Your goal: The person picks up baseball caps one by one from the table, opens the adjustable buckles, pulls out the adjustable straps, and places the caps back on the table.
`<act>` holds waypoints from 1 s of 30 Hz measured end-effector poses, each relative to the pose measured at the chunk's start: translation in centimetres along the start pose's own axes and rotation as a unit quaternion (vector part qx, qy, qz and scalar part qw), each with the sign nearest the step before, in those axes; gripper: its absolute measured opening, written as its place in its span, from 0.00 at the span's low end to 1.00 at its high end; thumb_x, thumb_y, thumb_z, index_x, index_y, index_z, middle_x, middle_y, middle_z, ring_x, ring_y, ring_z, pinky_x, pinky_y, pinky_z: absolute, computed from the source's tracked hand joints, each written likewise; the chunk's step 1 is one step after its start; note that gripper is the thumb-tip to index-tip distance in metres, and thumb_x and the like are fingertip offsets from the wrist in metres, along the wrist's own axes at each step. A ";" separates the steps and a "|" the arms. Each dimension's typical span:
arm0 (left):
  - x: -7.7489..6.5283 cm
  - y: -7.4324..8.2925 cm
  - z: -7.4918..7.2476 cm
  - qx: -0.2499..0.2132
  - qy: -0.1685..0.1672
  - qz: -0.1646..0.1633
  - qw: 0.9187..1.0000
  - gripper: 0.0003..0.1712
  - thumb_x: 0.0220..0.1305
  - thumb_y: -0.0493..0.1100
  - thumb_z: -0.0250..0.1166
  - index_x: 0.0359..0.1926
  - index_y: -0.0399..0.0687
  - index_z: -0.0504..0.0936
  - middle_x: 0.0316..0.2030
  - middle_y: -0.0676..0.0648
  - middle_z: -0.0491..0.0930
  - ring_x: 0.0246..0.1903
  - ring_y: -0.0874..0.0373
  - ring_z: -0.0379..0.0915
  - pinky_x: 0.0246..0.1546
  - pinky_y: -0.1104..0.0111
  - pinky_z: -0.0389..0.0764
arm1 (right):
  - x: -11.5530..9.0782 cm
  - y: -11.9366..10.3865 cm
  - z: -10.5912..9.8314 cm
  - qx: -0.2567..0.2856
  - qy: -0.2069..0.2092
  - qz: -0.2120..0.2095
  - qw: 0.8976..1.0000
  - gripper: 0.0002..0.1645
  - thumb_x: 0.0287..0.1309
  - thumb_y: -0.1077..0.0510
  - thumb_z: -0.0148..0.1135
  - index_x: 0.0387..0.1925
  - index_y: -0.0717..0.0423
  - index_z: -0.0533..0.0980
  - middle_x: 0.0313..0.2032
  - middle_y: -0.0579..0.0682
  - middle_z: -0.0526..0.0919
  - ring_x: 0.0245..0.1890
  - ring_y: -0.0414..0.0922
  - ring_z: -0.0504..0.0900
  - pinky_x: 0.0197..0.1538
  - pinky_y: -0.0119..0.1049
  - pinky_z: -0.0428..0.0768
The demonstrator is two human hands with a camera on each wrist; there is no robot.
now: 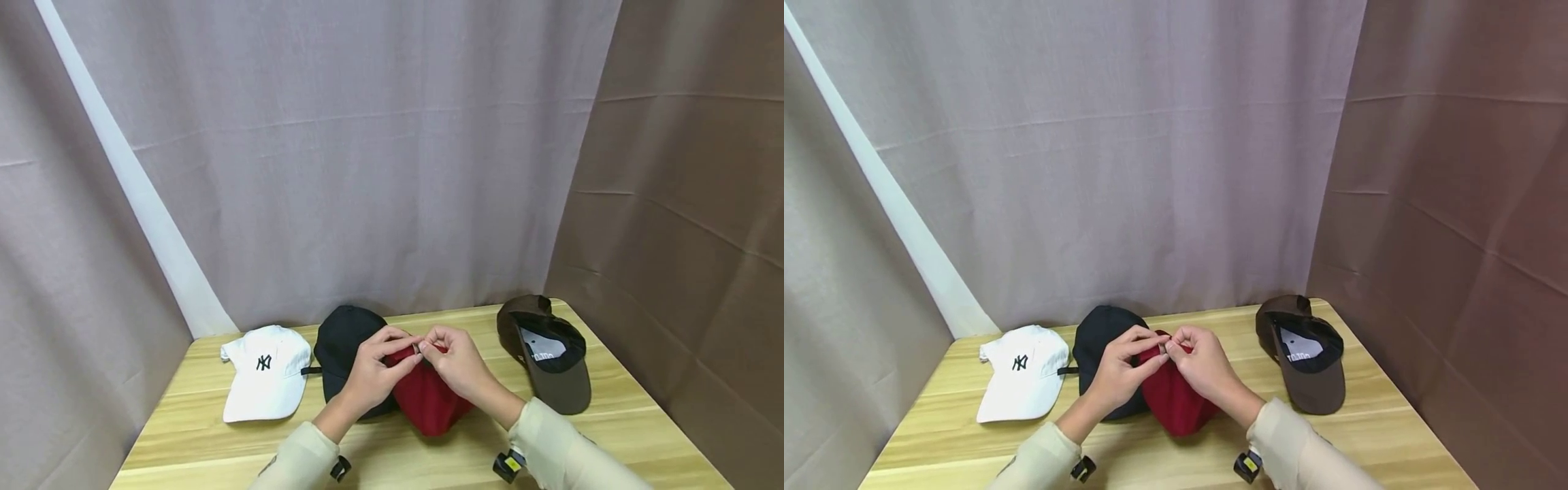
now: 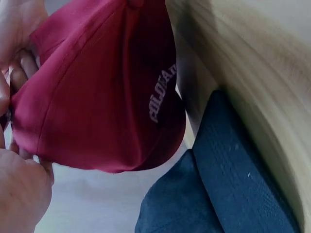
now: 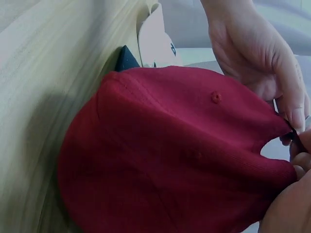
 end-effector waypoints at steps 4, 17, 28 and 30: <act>-0.1 -0.1 0.0 0.004 0.015 0.002 1.000 0.15 0.66 0.36 0.76 0.53 0.38 0.91 0.46 0.43 0.88 0.48 0.51 0.84 0.49 0.69 0.87 | 0.1 0.2 -0.2 -0.004 -0.011 -0.020 1.000 0.10 0.68 0.65 0.67 0.28 0.62 0.80 0.26 0.47 0.80 0.27 0.33 0.71 0.33 0.28 0.70; 0.5 -0.4 0.1 -0.004 -0.013 -0.013 1.000 0.15 0.67 0.37 0.75 0.53 0.41 0.91 0.47 0.44 0.89 0.50 0.52 0.85 0.50 0.69 0.86 | 0.1 0.3 -0.6 -0.012 -0.016 0.003 1.000 0.07 0.69 0.66 0.65 0.32 0.61 0.84 0.38 0.54 0.89 0.36 0.35 0.77 0.40 0.28 0.75; 0.3 -0.2 0.1 -0.004 -0.002 -0.012 1.000 0.14 0.67 0.37 0.75 0.53 0.40 0.91 0.47 0.44 0.89 0.49 0.53 0.84 0.50 0.70 0.86 | 0.1 -0.2 -0.7 -0.005 0.005 0.024 1.000 0.08 0.67 0.63 0.69 0.30 0.62 0.83 0.27 0.49 0.84 0.24 0.33 0.71 0.28 0.28 0.69; 0.2 -0.2 0.1 -0.006 0.001 -0.013 1.000 0.14 0.67 0.37 0.75 0.53 0.39 0.91 0.47 0.44 0.88 0.49 0.53 0.84 0.50 0.70 0.86 | 0.1 -0.1 -0.7 -0.002 0.010 0.030 1.000 0.09 0.67 0.63 0.70 0.30 0.62 0.83 0.24 0.47 0.82 0.21 0.33 0.68 0.25 0.28 0.67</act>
Point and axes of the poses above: each hand's wrist, its own x-axis towards the middle knuckle, its own z-axis out of the palm, y = z × x, the point moved 1 cm from there along x, towards the middle knuckle
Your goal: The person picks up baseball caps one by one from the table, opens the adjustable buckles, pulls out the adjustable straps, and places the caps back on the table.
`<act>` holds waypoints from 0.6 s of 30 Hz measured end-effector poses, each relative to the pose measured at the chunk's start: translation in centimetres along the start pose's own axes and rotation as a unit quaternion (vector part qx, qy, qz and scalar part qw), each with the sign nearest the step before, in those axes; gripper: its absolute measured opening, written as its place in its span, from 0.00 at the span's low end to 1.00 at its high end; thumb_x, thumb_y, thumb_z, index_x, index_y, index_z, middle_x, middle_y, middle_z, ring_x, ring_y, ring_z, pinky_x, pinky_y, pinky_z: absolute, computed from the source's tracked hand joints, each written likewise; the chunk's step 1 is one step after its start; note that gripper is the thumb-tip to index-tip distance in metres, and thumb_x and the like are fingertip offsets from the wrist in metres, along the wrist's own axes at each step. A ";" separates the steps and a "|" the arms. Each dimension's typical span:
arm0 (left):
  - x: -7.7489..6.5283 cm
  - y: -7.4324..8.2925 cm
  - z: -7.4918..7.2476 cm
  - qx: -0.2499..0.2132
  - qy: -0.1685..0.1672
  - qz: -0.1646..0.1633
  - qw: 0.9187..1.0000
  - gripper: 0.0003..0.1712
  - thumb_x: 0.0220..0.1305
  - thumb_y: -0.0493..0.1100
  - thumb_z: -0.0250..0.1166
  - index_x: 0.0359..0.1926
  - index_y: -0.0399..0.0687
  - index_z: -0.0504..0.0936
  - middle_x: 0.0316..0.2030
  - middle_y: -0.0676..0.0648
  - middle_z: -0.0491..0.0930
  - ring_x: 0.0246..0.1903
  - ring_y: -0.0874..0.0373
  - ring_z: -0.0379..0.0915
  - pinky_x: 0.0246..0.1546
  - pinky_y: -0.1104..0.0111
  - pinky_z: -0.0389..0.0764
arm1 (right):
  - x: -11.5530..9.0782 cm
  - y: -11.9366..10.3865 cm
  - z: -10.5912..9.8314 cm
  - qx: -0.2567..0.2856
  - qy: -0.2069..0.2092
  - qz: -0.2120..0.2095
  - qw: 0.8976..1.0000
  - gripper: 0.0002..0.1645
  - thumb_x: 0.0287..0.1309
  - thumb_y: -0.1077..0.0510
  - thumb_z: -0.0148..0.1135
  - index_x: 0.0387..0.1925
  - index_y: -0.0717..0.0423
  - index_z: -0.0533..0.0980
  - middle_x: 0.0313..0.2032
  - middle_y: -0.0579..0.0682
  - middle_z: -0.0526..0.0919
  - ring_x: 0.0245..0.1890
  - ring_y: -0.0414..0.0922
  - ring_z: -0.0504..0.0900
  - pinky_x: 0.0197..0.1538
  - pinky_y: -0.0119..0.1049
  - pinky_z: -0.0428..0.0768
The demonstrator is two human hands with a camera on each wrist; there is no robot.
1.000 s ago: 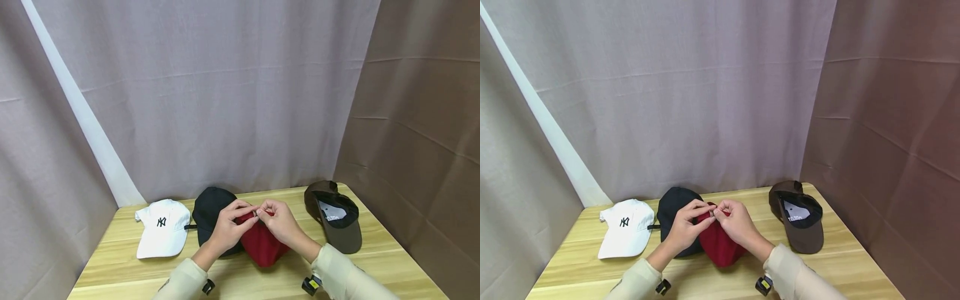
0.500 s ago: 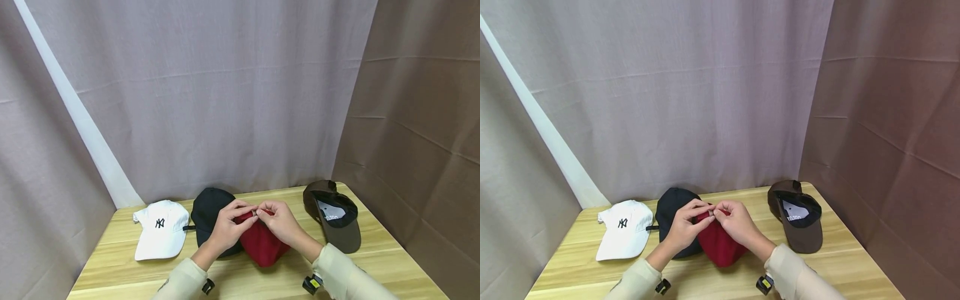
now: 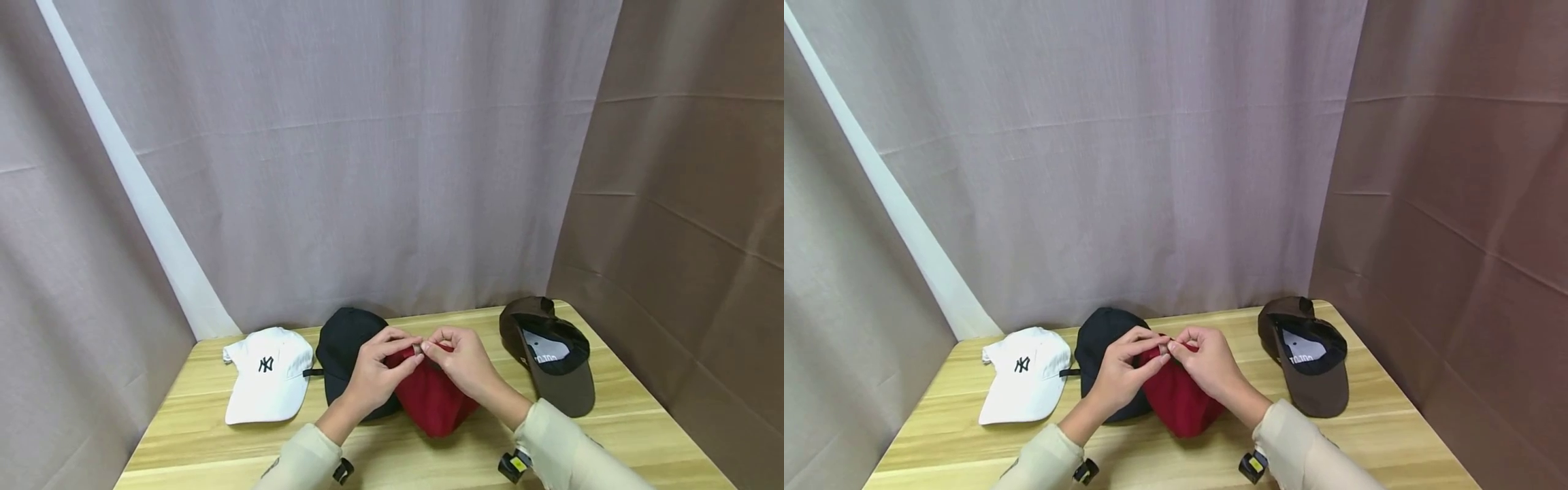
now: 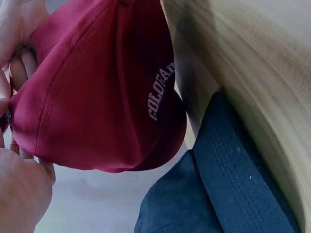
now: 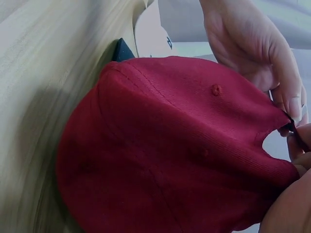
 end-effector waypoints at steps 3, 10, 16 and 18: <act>0.1 -0.2 0.1 -0.002 0.001 -0.001 1.000 0.14 0.68 0.37 0.75 0.53 0.39 0.91 0.47 0.44 0.88 0.49 0.52 0.84 0.50 0.70 0.86 | 0.2 0.2 0.0 0.000 0.011 0.005 1.000 0.09 0.66 0.62 0.70 0.29 0.62 0.83 0.18 0.42 0.77 0.18 0.32 0.64 0.24 0.28 0.64; 0.0 -0.6 0.1 0.003 0.006 -0.002 1.000 0.14 0.67 0.37 0.75 0.53 0.39 0.91 0.46 0.43 0.88 0.48 0.51 0.84 0.50 0.69 0.86 | 0.7 1.0 0.3 -0.006 0.018 -0.001 1.000 0.10 0.66 0.62 0.70 0.28 0.59 0.83 0.15 0.39 0.71 0.17 0.33 0.61 0.23 0.28 0.60; -0.2 -0.8 0.0 0.005 0.002 -0.009 1.000 0.14 0.67 0.37 0.75 0.53 0.40 0.91 0.47 0.43 0.88 0.48 0.52 0.83 0.49 0.69 0.86 | 1.1 1.9 0.2 -0.009 -0.002 -0.014 1.000 0.09 0.67 0.60 0.71 0.29 0.57 0.83 0.24 0.46 0.82 0.20 0.33 0.65 0.24 0.29 0.63; -0.2 -1.0 -0.1 0.007 0.003 -0.008 1.000 0.14 0.67 0.37 0.75 0.53 0.40 0.91 0.47 0.43 0.88 0.47 0.52 0.83 0.48 0.68 0.86 | 1.1 2.0 0.2 -0.013 -0.010 -0.024 1.000 0.09 0.67 0.59 0.72 0.30 0.57 0.83 0.27 0.48 0.84 0.22 0.33 0.67 0.24 0.29 0.66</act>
Point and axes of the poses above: each hand's wrist, its own x-axis towards the middle knuckle, its own z-axis out of the palm, y = z × x, the point moved 1 cm from there along x, towards the middle knuckle
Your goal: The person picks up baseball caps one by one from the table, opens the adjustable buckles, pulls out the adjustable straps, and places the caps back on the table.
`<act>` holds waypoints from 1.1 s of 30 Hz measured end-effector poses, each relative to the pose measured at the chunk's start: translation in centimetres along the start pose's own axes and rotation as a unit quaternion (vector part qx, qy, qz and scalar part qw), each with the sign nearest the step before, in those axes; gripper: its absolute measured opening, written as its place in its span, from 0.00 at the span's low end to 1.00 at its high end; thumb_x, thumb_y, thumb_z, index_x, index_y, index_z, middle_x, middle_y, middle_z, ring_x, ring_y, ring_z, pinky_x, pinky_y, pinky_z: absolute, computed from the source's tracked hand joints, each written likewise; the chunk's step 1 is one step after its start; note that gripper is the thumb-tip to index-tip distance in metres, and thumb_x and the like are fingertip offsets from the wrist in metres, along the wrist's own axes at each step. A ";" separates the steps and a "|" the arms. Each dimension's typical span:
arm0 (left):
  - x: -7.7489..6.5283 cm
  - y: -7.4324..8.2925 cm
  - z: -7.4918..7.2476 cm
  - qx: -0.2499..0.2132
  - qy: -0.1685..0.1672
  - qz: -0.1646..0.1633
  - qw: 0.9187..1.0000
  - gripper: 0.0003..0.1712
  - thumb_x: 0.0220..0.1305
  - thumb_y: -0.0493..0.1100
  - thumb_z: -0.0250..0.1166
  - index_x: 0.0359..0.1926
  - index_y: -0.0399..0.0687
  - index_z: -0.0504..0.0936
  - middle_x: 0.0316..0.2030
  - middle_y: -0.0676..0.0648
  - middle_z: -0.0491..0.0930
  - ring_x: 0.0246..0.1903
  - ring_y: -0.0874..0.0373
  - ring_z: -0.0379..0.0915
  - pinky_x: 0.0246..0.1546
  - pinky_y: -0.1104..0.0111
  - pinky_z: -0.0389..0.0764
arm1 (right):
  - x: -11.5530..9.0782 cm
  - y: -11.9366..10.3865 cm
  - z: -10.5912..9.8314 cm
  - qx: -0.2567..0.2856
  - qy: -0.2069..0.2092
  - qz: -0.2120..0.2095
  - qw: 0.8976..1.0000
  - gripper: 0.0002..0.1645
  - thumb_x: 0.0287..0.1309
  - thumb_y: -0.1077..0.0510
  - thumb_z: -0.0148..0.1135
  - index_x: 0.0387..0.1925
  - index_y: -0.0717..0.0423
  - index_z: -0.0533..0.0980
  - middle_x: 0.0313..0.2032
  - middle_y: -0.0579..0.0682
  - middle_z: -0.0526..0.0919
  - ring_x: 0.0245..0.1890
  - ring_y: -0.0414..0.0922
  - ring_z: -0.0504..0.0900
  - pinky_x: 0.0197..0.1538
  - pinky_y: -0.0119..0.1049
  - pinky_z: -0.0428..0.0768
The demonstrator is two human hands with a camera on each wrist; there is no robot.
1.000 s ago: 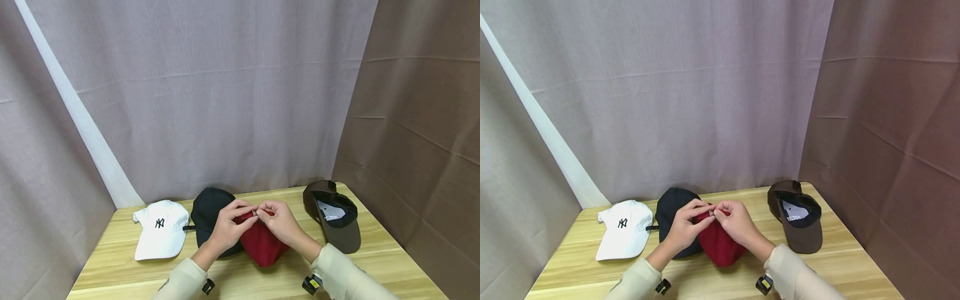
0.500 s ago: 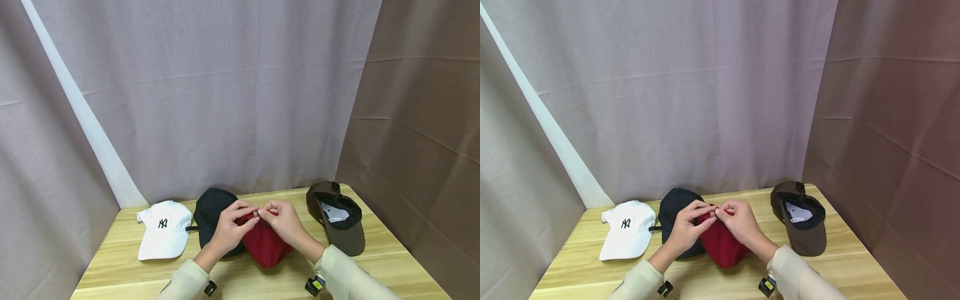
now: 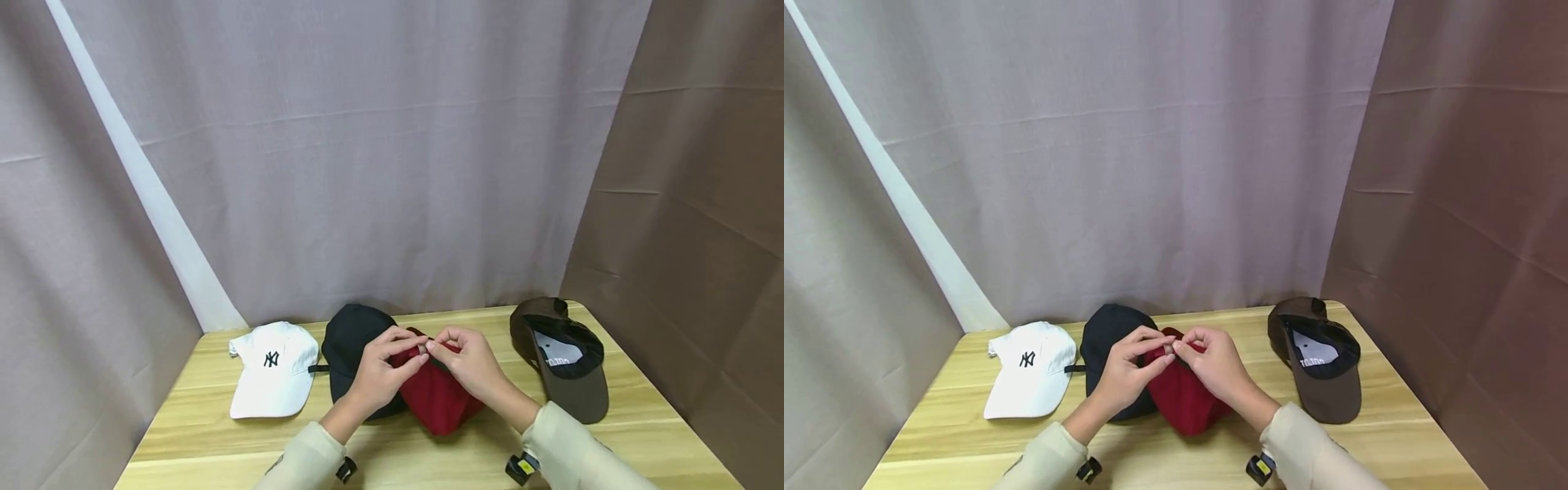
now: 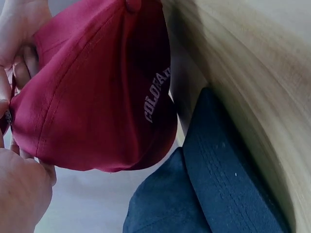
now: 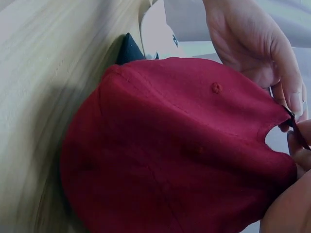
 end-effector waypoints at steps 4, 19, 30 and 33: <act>0.2 -0.1 -0.1 0.005 0.000 0.000 1.000 0.15 0.67 0.36 0.75 0.53 0.40 0.91 0.47 0.43 0.88 0.46 0.52 0.83 0.47 0.68 0.86 | -0.1 0.0 -0.1 -0.028 -0.006 -0.027 0.999 0.06 0.69 0.57 0.71 0.34 0.53 0.84 0.32 0.48 0.88 0.29 0.34 0.77 0.33 0.29 0.76; -0.2 -0.4 -0.3 0.006 -0.011 0.007 1.000 0.15 0.67 0.37 0.75 0.53 0.40 0.91 0.47 0.44 0.88 0.47 0.52 0.82 0.48 0.69 0.85 | -0.2 -1.8 -0.4 -0.071 -0.068 0.002 0.995 0.05 0.70 0.62 0.67 0.37 0.55 0.86 0.30 0.49 0.87 0.29 0.36 0.79 0.35 0.30 0.77; -0.1 -0.2 0.2 -0.001 -0.023 0.014 1.000 0.15 0.67 0.37 0.75 0.53 0.40 0.91 0.46 0.43 0.89 0.47 0.51 0.84 0.48 0.68 0.86 | -0.4 -2.1 -0.4 -0.076 -0.061 0.026 0.995 0.07 0.69 0.64 0.64 0.33 0.56 0.83 0.30 0.47 0.83 0.19 0.34 0.64 0.27 0.30 0.66; -0.1 0.0 0.3 0.000 -0.020 0.012 1.000 0.15 0.67 0.37 0.74 0.54 0.40 0.91 0.46 0.44 0.88 0.48 0.51 0.84 0.48 0.68 0.85 | -0.5 -2.2 -0.3 -0.067 -0.057 0.033 0.996 0.07 0.69 0.65 0.64 0.32 0.57 0.82 0.28 0.46 0.82 0.16 0.33 0.62 0.24 0.29 0.64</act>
Point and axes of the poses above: each hand's wrist, its own x-axis towards the middle knuckle, its own z-axis out of the palm, y = z × x, the point moved 1 cm from there along x, towards the middle knuckle
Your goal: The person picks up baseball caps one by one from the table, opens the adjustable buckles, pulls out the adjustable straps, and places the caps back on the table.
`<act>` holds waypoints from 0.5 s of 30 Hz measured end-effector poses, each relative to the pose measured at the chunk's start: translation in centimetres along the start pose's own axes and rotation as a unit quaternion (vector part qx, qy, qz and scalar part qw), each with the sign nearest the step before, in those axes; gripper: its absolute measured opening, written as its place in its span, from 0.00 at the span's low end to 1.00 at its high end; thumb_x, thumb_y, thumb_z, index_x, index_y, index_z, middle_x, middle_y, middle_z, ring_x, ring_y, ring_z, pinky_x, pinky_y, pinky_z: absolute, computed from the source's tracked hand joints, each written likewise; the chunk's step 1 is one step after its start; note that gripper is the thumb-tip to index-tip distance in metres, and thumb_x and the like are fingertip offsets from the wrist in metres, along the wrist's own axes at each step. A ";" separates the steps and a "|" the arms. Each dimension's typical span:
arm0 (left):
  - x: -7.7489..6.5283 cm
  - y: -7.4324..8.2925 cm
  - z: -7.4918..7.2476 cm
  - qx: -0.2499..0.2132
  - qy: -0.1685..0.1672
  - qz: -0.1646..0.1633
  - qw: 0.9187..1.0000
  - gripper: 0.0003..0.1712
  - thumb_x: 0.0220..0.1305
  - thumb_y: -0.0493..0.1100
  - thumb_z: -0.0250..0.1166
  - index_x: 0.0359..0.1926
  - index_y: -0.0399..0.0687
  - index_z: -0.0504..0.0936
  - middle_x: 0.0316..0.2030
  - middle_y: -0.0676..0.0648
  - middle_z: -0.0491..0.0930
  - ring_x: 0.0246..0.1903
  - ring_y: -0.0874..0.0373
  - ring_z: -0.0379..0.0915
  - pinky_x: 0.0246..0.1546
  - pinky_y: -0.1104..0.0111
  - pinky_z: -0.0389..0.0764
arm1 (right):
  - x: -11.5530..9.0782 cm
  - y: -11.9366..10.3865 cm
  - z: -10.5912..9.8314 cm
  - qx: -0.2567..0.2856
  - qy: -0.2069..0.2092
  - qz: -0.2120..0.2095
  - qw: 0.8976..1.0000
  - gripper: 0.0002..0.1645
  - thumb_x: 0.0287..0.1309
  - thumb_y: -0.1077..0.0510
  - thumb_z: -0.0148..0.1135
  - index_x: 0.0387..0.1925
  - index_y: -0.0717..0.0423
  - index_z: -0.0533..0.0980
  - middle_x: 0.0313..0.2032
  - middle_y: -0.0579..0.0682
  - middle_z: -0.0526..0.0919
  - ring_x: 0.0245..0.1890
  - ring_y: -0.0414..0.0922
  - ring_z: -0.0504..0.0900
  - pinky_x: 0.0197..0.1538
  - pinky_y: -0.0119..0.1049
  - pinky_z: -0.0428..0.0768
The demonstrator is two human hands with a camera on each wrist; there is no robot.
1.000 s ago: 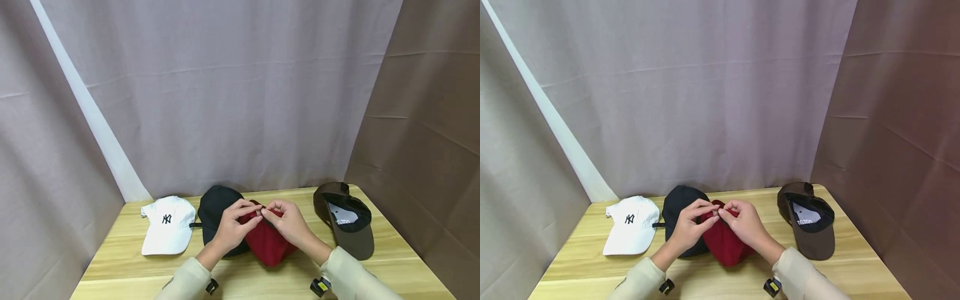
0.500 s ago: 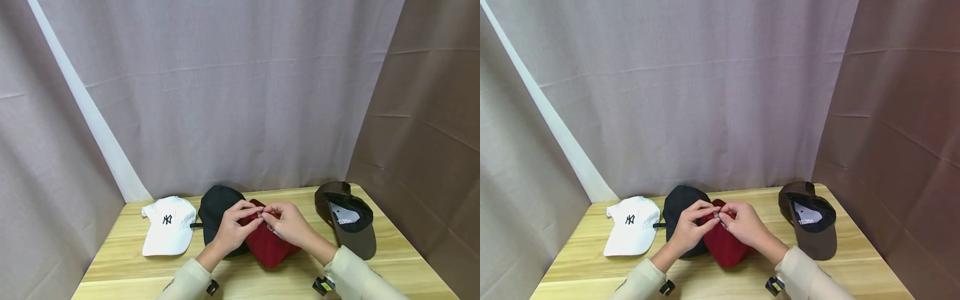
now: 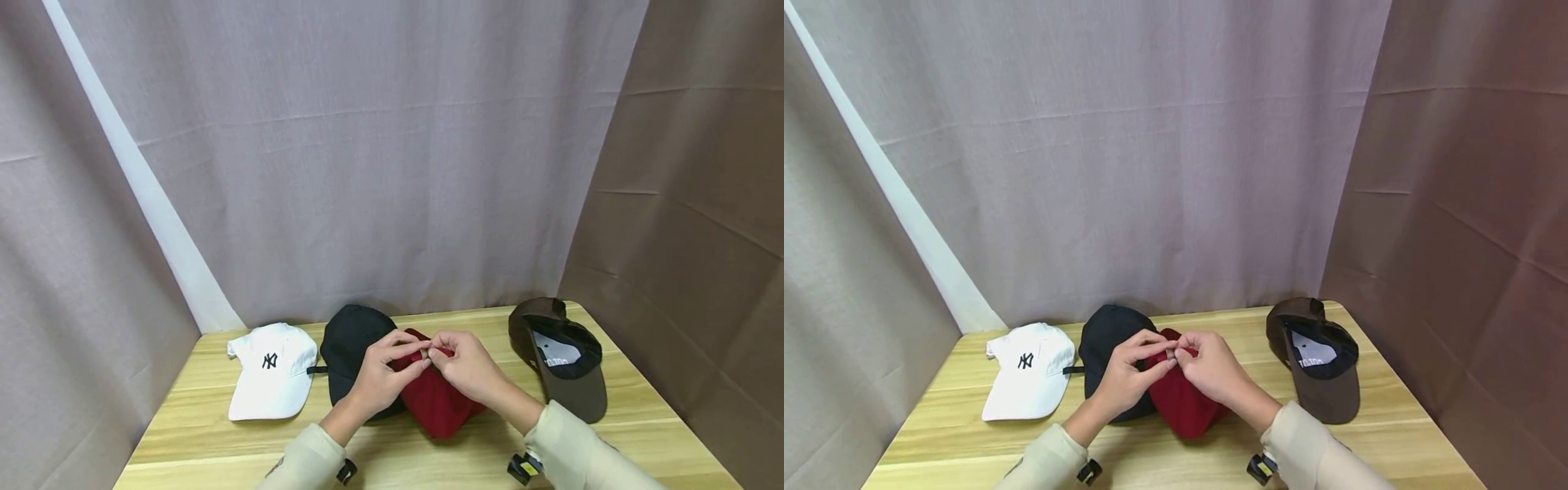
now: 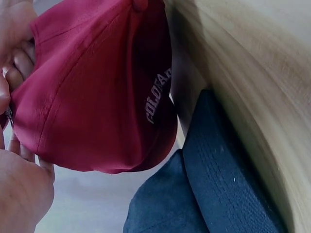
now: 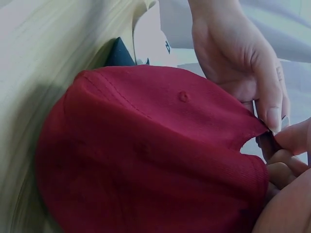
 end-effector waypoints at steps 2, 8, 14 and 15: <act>0.0 0.1 0.0 -0.001 0.002 -0.001 1.000 0.15 0.68 0.37 0.74 0.54 0.39 0.91 0.46 0.43 0.88 0.48 0.51 0.84 0.48 0.68 0.85 | 0.0 -0.1 0.1 0.005 0.002 0.003 1.000 0.07 0.68 0.65 0.63 0.32 0.58 0.82 0.26 0.45 0.81 0.15 0.33 0.62 0.24 0.29 0.64; 0.0 0.2 0.1 0.000 0.003 0.000 1.000 0.15 0.68 0.37 0.74 0.54 0.39 0.91 0.46 0.43 0.88 0.48 0.52 0.84 0.50 0.68 0.86 | -0.1 0.0 0.1 0.010 0.022 0.005 1.000 0.07 0.68 0.65 0.65 0.31 0.57 0.82 0.27 0.46 0.83 0.18 0.33 0.65 0.25 0.30 0.66; 0.1 0.4 0.1 0.005 0.007 0.009 1.000 0.14 0.67 0.36 0.75 0.52 0.39 0.91 0.45 0.44 0.89 0.47 0.51 0.84 0.50 0.68 0.86 | -0.2 0.2 0.1 -0.002 0.036 -0.003 0.999 0.07 0.67 0.64 0.66 0.30 0.55 0.83 0.34 0.47 0.90 0.27 0.34 0.74 0.32 0.30 0.72; 0.1 0.4 0.2 0.006 0.009 0.011 1.000 0.14 0.66 0.36 0.75 0.52 0.39 0.91 0.45 0.43 0.89 0.47 0.51 0.84 0.49 0.68 0.86 | -0.2 0.3 0.0 -0.005 0.040 -0.001 0.999 0.08 0.67 0.63 0.67 0.30 0.55 0.83 0.31 0.46 0.88 0.26 0.34 0.73 0.30 0.30 0.71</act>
Point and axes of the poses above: each hand's wrist, its own x-axis towards the middle knuckle, its own z-axis out of the palm, y = z × x, the point moved 1 cm from there along x, towards the middle knuckle
